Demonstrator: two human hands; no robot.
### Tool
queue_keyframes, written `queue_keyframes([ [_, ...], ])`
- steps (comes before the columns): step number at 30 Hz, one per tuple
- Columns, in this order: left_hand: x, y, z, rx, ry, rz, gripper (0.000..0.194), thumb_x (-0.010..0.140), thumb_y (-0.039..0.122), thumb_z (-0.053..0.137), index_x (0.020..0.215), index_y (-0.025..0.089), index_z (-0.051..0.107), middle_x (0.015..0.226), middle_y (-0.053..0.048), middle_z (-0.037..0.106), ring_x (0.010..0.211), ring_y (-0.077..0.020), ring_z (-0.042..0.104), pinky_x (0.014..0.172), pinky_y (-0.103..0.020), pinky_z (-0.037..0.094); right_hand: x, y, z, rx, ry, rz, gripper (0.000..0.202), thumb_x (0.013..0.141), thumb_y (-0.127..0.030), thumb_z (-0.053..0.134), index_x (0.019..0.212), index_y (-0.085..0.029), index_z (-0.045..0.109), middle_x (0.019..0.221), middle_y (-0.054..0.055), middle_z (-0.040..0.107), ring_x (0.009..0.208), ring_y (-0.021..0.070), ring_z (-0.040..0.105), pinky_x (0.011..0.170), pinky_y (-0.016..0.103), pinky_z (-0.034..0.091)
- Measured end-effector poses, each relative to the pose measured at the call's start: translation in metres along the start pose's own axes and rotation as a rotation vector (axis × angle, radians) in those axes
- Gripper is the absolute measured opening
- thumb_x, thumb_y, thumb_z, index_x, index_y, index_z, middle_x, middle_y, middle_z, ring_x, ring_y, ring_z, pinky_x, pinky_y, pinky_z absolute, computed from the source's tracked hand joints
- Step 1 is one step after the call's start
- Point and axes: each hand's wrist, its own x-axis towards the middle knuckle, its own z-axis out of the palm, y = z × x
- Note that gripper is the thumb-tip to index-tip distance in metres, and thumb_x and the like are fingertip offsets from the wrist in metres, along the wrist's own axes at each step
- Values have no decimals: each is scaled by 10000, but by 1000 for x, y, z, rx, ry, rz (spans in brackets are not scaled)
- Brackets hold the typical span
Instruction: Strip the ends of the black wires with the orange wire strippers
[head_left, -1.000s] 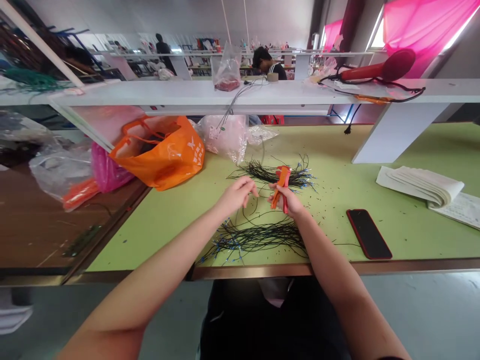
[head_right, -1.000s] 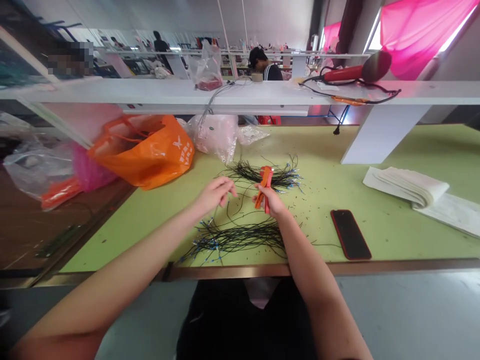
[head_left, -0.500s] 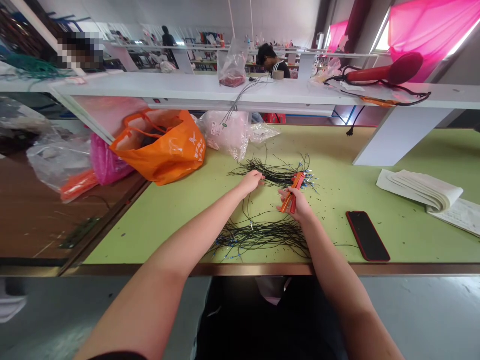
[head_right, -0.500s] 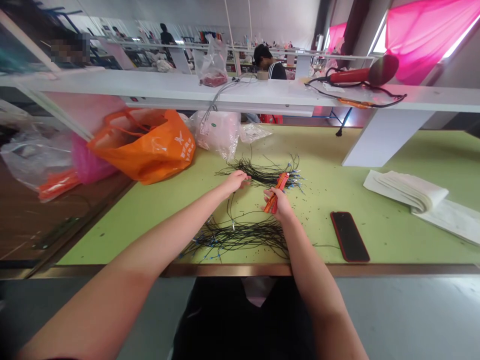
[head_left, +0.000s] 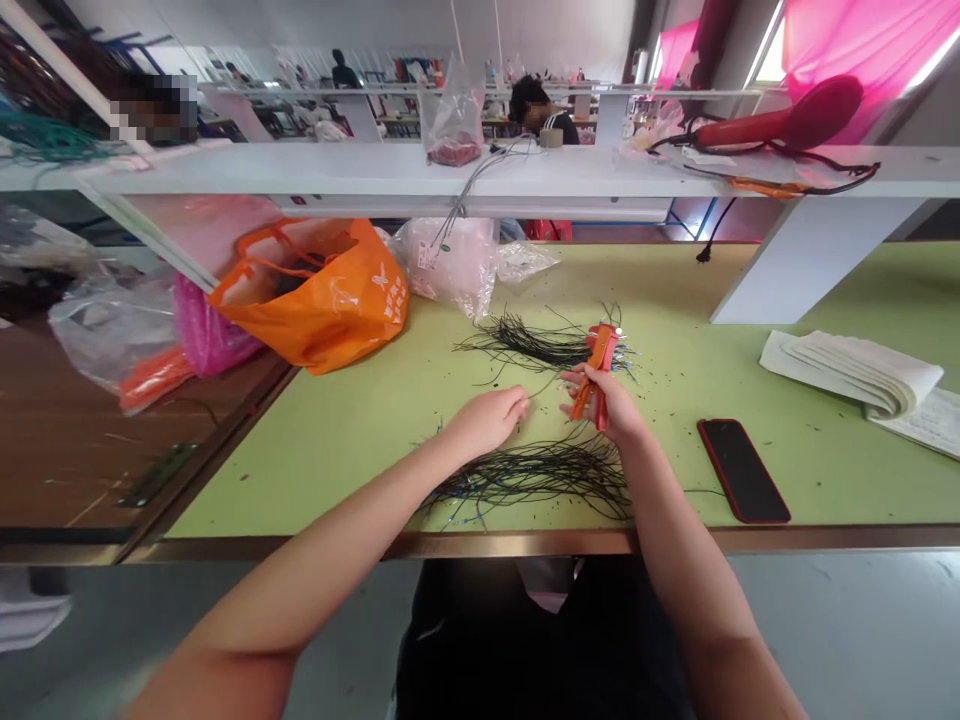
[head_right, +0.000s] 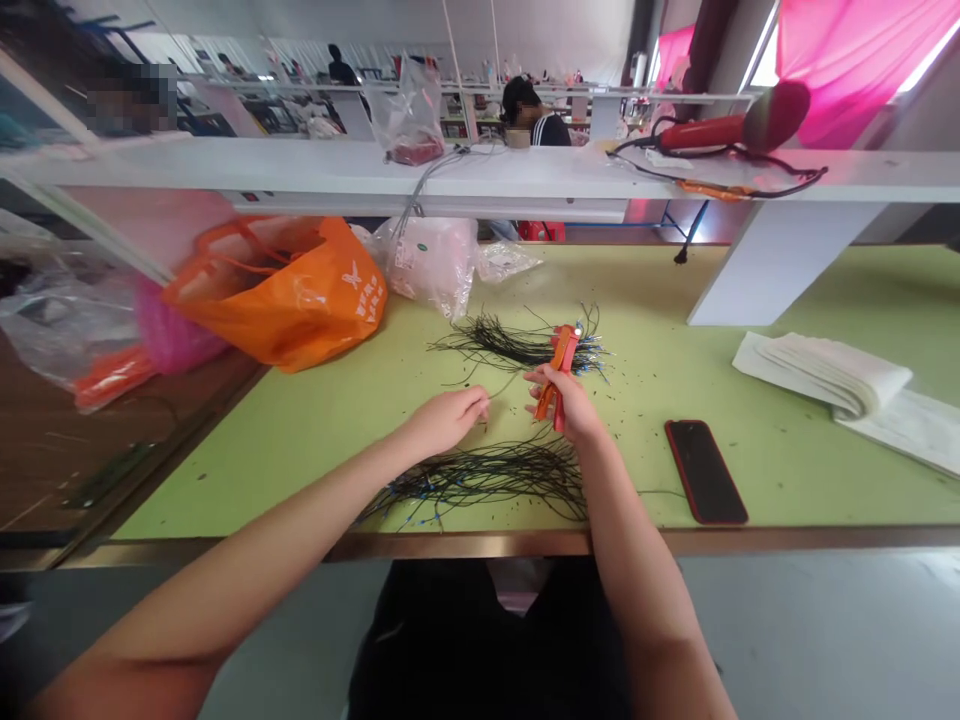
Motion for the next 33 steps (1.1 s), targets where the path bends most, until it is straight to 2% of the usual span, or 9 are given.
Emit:
queue_keyframes([
  [4,-2,6,-9,296,218,26,363,1020,309,328,1137,316,672,1070,-64,757,937,-291,706,754,-362,469,-9,-8,1,81,-102,-176,193,853,-310,732,991,-215,635,1146,88,760,748,154,664,800,388,650],
  [8,-8,9,-2,437,180,10,369,994,219,357,1122,309,690,1019,-77,754,898,-288,705,673,-352,455,-15,-6,7,141,-258,-230,215,811,-282,778,950,-211,629,1234,76,723,776,136,651,926,425,615],
  [12,-13,8,-8,497,155,-6,375,986,186,369,1095,299,709,990,-80,755,900,-285,704,654,-342,449,-17,0,16,181,-233,-237,232,792,-221,795,933,-229,611,957,6,697,806,155,644,966,460,600],
  [17,-25,17,-41,329,255,7,351,1020,341,400,1132,289,729,1092,-55,770,920,-261,708,736,-327,490,-17,-2,22,280,-285,-266,265,769,-214,797,903,-234,570,848,-22,619,793,165,625,954,462,589],
  [20,-33,20,-54,109,197,12,354,996,450,465,1142,275,736,944,-25,781,798,-234,695,733,-316,495,-20,-13,18,368,-287,-330,256,774,-220,778,884,-244,548,802,-44,584,753,147,610,905,420,589],
  [22,-39,16,-56,-25,128,16,392,983,516,477,1138,264,735,858,-11,766,734,-218,674,715,-308,492,-23,-24,14,428,-266,-361,246,776,-222,753,876,-252,530,789,-55,564,720,133,596,876,401,587],
  [27,-55,-13,-45,-221,-8,10,465,963,588,466,1049,228,746,892,-28,757,751,-204,657,705,-295,496,-27,-42,2,514,-171,-438,195,791,-197,681,845,-253,502,774,-61,549,688,122,584,878,402,579],
  [30,-63,-29,-41,-213,-52,-12,474,964,599,449,1002,227,739,896,-30,757,772,-210,658,733,-305,497,-27,-44,-2,536,-157,-458,170,791,-192,665,844,-250,514,779,-54,560,692,123,591,870,400,583],
  [33,-63,-43,-38,-53,24,-99,453,981,576,418,1013,234,713,947,-48,766,834,-234,673,790,-329,488,-27,-44,-3,556,-178,-467,164,797,-185,657,847,-248,515,790,-49,567,705,123,599,860,400,591],
])
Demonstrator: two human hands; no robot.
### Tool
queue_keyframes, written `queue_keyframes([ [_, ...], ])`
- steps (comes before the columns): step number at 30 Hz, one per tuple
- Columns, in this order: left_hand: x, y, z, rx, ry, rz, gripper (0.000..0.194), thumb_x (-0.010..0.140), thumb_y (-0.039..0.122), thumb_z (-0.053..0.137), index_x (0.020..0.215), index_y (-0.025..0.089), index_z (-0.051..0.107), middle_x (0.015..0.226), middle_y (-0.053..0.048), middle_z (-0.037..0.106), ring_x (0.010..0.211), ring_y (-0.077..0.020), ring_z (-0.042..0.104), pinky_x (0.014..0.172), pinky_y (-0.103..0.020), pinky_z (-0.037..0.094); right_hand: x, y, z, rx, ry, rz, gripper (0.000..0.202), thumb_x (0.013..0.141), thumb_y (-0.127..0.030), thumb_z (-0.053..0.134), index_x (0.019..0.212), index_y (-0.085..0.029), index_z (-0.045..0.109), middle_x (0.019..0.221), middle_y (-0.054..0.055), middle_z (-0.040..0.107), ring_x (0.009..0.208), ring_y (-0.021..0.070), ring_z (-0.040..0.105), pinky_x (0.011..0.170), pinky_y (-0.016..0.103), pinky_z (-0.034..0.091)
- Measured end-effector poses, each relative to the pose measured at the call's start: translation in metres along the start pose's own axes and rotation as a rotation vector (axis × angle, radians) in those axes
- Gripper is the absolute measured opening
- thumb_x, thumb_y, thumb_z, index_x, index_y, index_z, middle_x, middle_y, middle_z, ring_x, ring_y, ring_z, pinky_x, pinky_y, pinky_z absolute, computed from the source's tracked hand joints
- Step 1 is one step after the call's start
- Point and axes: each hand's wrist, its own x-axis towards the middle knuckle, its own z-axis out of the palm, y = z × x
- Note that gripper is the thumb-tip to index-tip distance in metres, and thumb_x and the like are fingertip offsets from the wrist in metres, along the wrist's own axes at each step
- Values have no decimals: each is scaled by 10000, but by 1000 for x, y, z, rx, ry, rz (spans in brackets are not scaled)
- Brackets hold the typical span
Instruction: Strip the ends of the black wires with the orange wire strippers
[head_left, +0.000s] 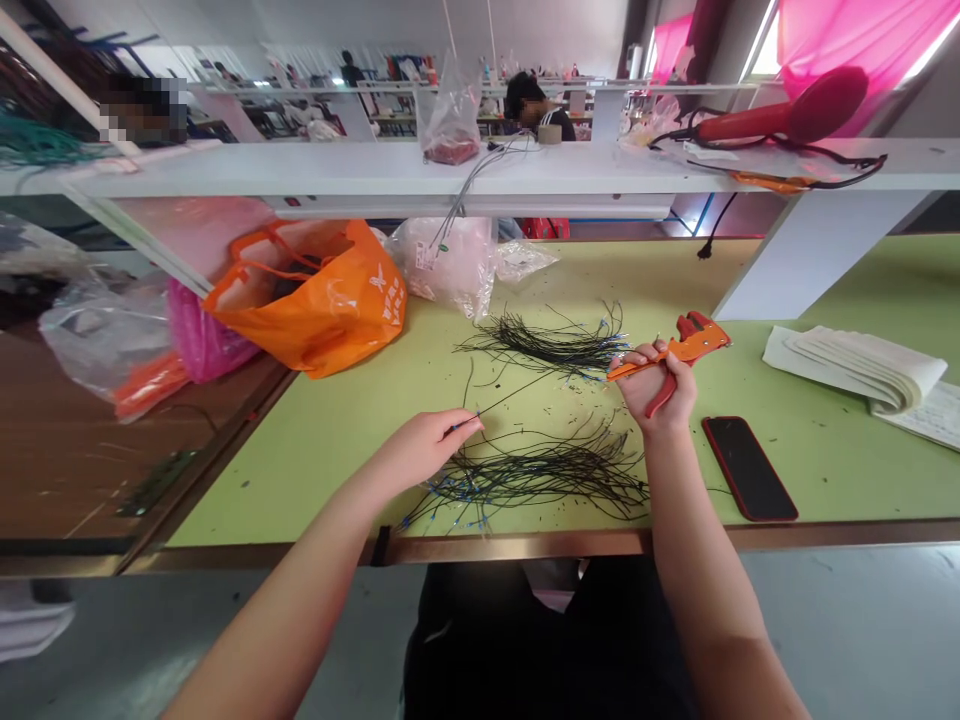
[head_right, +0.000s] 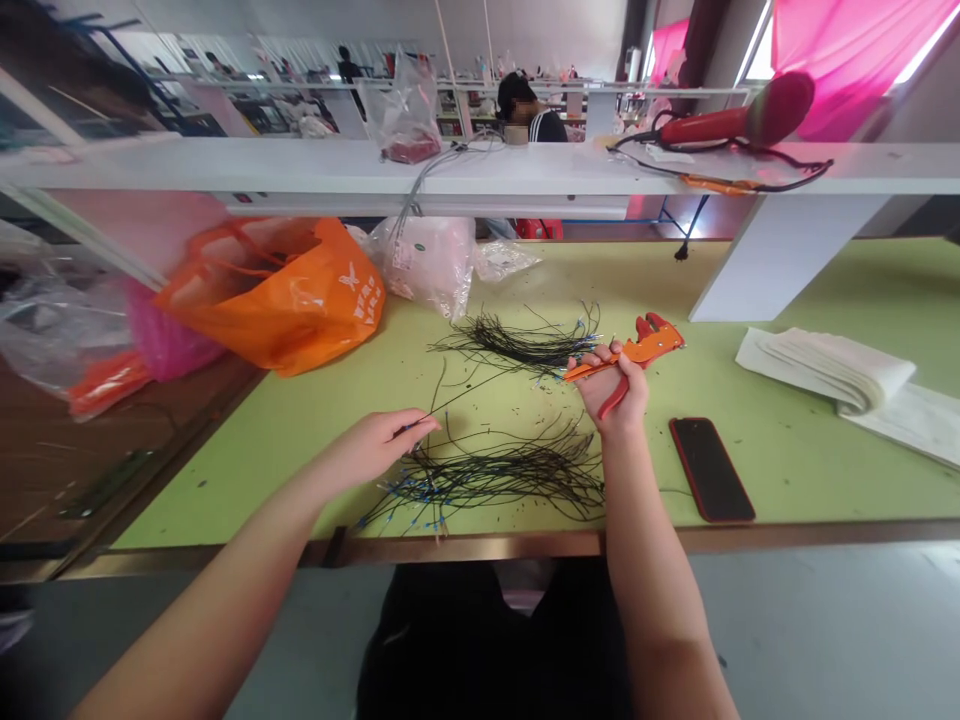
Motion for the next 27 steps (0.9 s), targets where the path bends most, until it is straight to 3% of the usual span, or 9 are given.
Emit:
queue_keyframes([
  [3,10,-15,8,255,134,-252,479,972,585,398,1023,201,680,914,-105,759,818,-284,680,729,-355,480,-1,1,1,11,-16,-1,172,801,-183,659,851,-248,508,784,-54,564,707,120,606,857,398,598],
  [5,21,-25,17,351,109,-381,523,965,615,374,1004,187,671,932,-141,759,847,-319,693,702,-368,483,0,2,0,22,-19,7,175,796,-186,664,853,-247,510,772,-59,561,701,120,609,875,412,601],
  [7,32,-33,28,363,31,-409,523,959,617,378,993,190,677,980,-153,765,887,-329,705,701,-369,492,1,4,-1,24,-14,21,174,793,-187,666,853,-246,513,766,-61,562,693,122,610,915,449,597],
  [13,48,-31,45,353,-15,-378,306,913,410,493,925,204,719,990,-142,776,876,-320,715,675,-350,485,4,6,-7,17,10,39,161,797,-183,661,844,-240,518,771,-59,567,699,123,621,969,482,588],
  [19,27,-20,15,360,118,-338,386,1007,404,346,1022,227,689,1005,-121,756,872,-291,696,705,-352,477,4,1,-8,106,-24,16,149,808,-186,641,871,-242,518,784,-55,588,706,122,646,876,414,625],
  [23,6,-9,-7,420,324,-100,365,1028,374,336,989,207,658,1044,-119,701,960,-276,657,805,-359,482,3,-8,-12,340,-106,5,169,809,-189,618,901,-265,500,768,-54,595,694,138,672,866,428,648],
  [27,1,16,0,428,277,66,356,1047,366,355,990,213,672,955,-82,700,889,-252,649,778,-344,474,-1,-23,-17,659,-265,71,159,819,-189,561,922,-297,504,778,-24,620,695,192,701,865,518,659],
])
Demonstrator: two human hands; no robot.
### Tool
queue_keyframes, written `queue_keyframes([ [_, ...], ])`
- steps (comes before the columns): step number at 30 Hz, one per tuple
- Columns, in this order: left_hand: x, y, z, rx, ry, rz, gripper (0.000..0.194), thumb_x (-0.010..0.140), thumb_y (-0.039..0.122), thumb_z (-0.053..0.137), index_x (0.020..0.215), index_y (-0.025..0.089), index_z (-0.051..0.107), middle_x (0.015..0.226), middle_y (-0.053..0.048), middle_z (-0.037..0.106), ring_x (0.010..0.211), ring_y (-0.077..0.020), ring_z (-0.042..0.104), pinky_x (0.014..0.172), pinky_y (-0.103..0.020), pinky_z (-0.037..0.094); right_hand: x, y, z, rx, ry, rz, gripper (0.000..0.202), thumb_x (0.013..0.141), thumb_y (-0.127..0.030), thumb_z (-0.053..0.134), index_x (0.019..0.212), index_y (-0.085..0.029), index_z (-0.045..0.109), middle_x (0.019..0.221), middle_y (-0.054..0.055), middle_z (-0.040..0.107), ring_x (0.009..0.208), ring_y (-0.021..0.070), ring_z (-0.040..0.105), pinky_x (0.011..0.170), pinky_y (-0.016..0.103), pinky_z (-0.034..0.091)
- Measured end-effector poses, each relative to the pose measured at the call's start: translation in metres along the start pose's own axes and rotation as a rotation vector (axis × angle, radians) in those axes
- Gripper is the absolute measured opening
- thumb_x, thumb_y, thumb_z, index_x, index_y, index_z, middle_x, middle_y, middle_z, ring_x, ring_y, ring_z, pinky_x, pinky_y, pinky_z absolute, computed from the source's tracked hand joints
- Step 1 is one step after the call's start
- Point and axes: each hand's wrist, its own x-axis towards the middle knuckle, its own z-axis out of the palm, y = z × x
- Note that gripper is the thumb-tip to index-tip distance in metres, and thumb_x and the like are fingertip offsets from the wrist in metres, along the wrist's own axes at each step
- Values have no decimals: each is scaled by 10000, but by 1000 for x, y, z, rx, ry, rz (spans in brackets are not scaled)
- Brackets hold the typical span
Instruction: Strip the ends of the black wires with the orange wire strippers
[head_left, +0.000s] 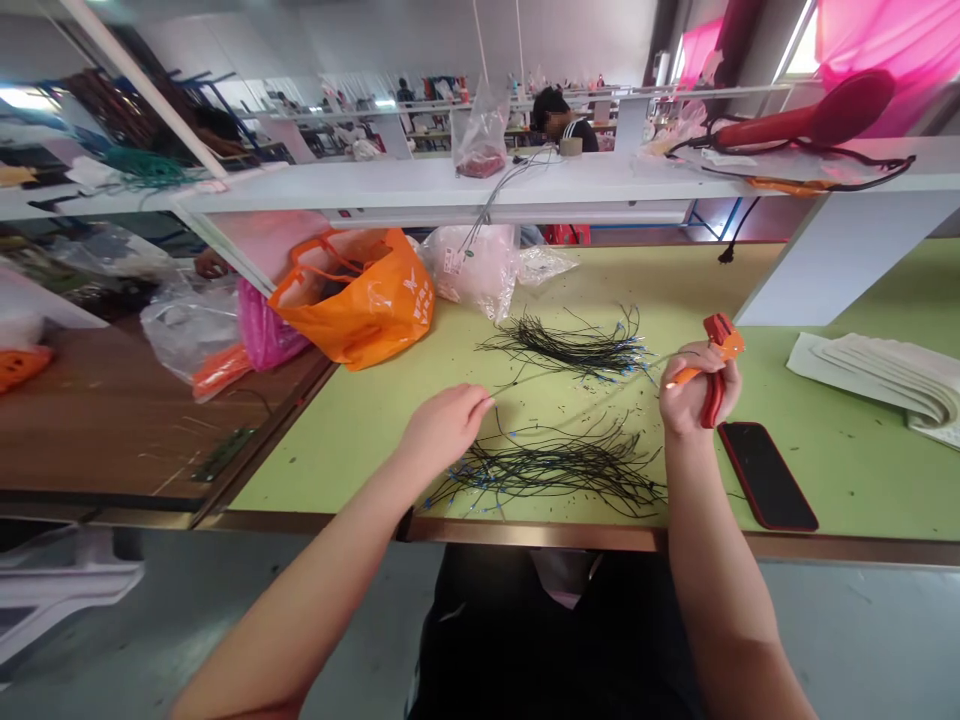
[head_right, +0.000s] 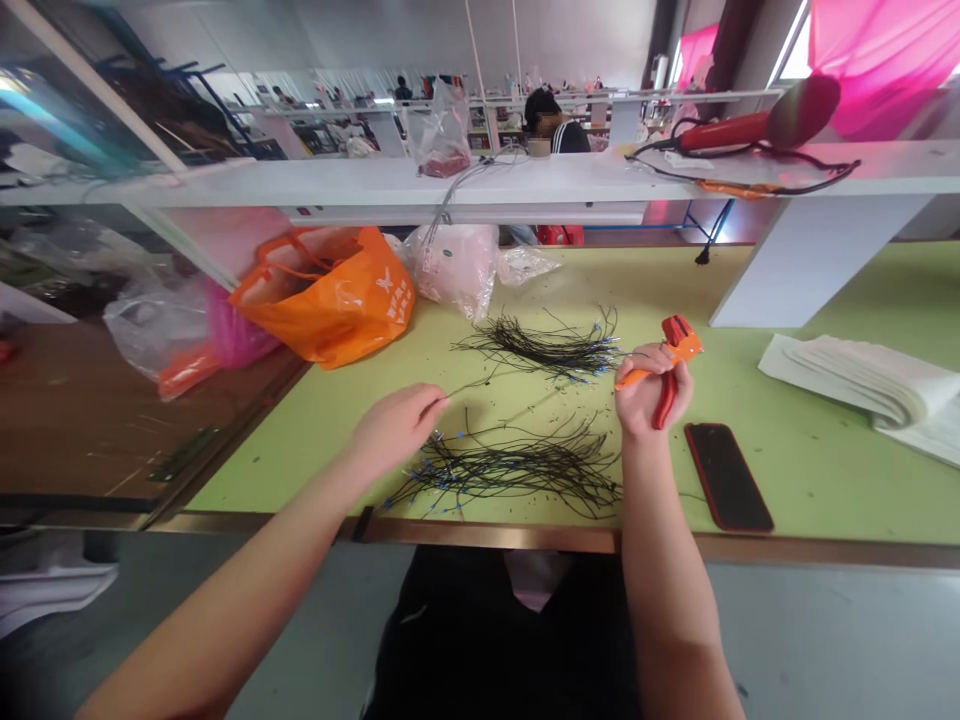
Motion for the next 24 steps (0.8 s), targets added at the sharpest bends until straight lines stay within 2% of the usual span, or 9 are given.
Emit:
queue_keyframes([
  [2,2,19,11,-11,-53,60,345,1053,364,382,1000,220,691,943,-73,715,867,-245,653,758,-338,471,-3,-6,4,105,-37,22,103,853,-231,528,920,-309,520,778,-13,624,692,210,707,870,553,647],
  [4,5,37,28,-21,-109,155,327,1051,355,419,995,220,712,948,-75,724,889,-247,660,778,-339,477,-5,-8,7,112,-34,5,54,881,-276,488,901,-312,523,766,-12,614,672,208,708,862,554,640],
  [8,5,58,66,-54,-194,300,276,1027,337,509,943,204,736,903,-89,706,915,-268,668,802,-357,498,-4,4,8,-125,79,-77,126,836,-196,543,891,-302,501,758,-37,628,640,168,697,849,462,661],
  [11,-1,63,82,-147,-121,286,209,976,360,619,1060,203,728,1015,-104,695,998,-288,659,856,-379,512,-1,24,6,-354,205,-91,135,816,-190,589,872,-280,505,734,-51,609,647,139,665,831,385,646],
  [13,-3,66,86,-324,-13,242,295,958,385,647,1196,213,681,1103,-103,678,1012,-271,654,882,-382,518,-1,38,3,-472,260,-88,102,830,-221,598,865,-269,515,743,-51,592,668,130,647,852,367,622],
  [14,-2,69,87,-452,38,213,345,955,401,649,1246,215,651,1109,-96,671,957,-243,658,857,-366,526,-1,45,1,-500,266,-61,103,831,-230,606,865,-265,516,749,-53,582,680,126,641,877,370,608],
  [17,10,83,85,-910,189,118,455,949,480,635,1308,205,584,971,-49,658,708,-149,603,694,-292,515,-6,64,-5,-511,245,71,148,815,-237,644,882,-258,515,777,-55,573,728,132,635,949,419,574],
  [21,37,104,73,-1388,409,-30,506,924,638,602,1170,197,633,759,6,608,583,-114,527,570,-251,462,-16,85,-13,-496,227,277,206,787,-251,698,893,-244,522,800,-34,581,774,164,628,941,460,558],
  [24,47,113,65,-1510,368,-90,548,849,712,649,1022,192,671,752,-3,628,581,-108,555,536,-235,463,-22,93,-17,-478,208,400,234,781,-269,722,880,-236,513,762,-37,537,745,167,592,906,456,557],
])
